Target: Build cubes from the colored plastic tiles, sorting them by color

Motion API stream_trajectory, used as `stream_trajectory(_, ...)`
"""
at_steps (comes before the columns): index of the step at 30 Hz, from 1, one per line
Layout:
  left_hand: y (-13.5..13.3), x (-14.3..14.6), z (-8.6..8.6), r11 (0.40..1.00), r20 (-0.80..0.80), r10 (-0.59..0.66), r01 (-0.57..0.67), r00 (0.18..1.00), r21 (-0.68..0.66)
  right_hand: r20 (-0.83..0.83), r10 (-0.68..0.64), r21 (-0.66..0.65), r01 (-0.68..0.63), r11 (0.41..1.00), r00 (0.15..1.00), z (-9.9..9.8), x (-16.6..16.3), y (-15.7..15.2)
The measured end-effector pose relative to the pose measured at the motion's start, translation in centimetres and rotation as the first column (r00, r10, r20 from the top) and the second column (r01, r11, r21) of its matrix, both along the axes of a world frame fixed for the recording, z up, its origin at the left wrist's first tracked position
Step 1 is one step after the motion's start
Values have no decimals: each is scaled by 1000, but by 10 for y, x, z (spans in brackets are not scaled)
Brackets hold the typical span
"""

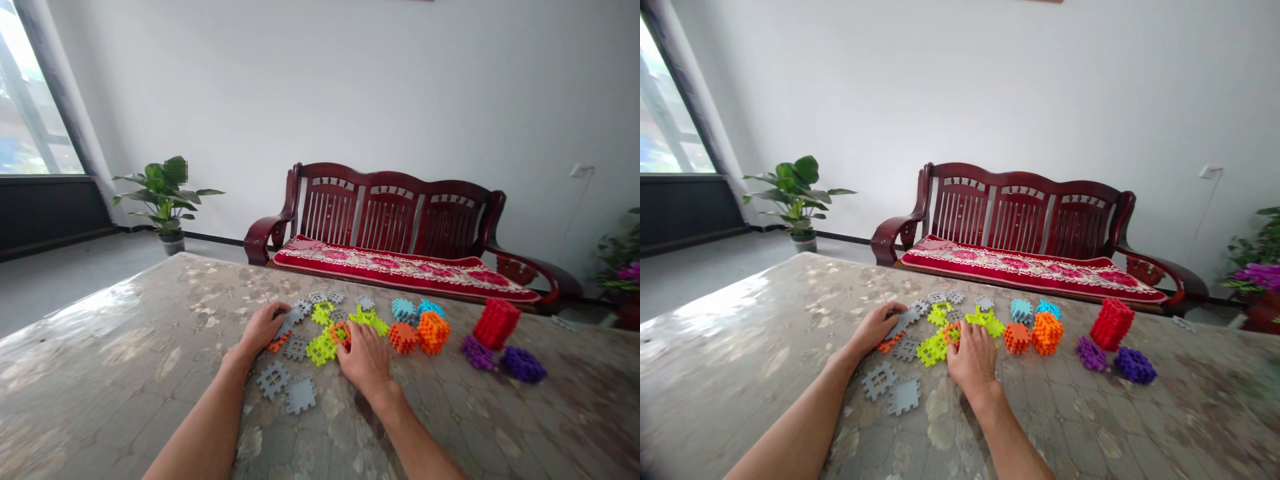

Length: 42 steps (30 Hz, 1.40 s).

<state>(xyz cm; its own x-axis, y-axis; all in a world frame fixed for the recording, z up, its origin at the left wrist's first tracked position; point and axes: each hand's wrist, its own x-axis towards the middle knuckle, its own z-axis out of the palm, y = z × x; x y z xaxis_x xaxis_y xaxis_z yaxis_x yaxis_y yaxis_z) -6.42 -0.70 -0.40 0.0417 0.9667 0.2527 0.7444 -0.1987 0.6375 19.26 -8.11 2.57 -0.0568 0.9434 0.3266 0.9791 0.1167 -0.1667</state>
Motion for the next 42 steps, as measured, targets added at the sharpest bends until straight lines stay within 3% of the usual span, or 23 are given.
stream_trajectory(6, 2, -1, 0, 1000, -14, -4, 4, 1000, -11, -97, -51, 12, 53, 999, 994, 10, 20, -4)
stream_trajectory(15, 4, -2, -2, 1000, -7, -10, 10, 1000, -8, -88, -321, -6, 321, 947, 943, 35, 97, -2)
stream_trajectory(25, 2, -1, 0, 1000, 5, 6, -6, 1000, -20, 20, -388, -50, 389, 920, 921, 37, 110, -5)
stream_trajectory(29, 5, -3, -5, 999, 8, -38, 38, 999, -4, 0, -325, -13, 325, 946, 946, 40, 101, -6)
stream_trajectory(36, 3, -3, -6, 997, 38, -82, 82, 996, 8, -20, -6, -31, 6, 1000, 1000, 22, 59, 6)
stream_trajectory(42, 3, 0, -8, 996, 105, -91, 91, 990, -3, -8, 34, -75, -35, 997, 999, 9, 34, 29)
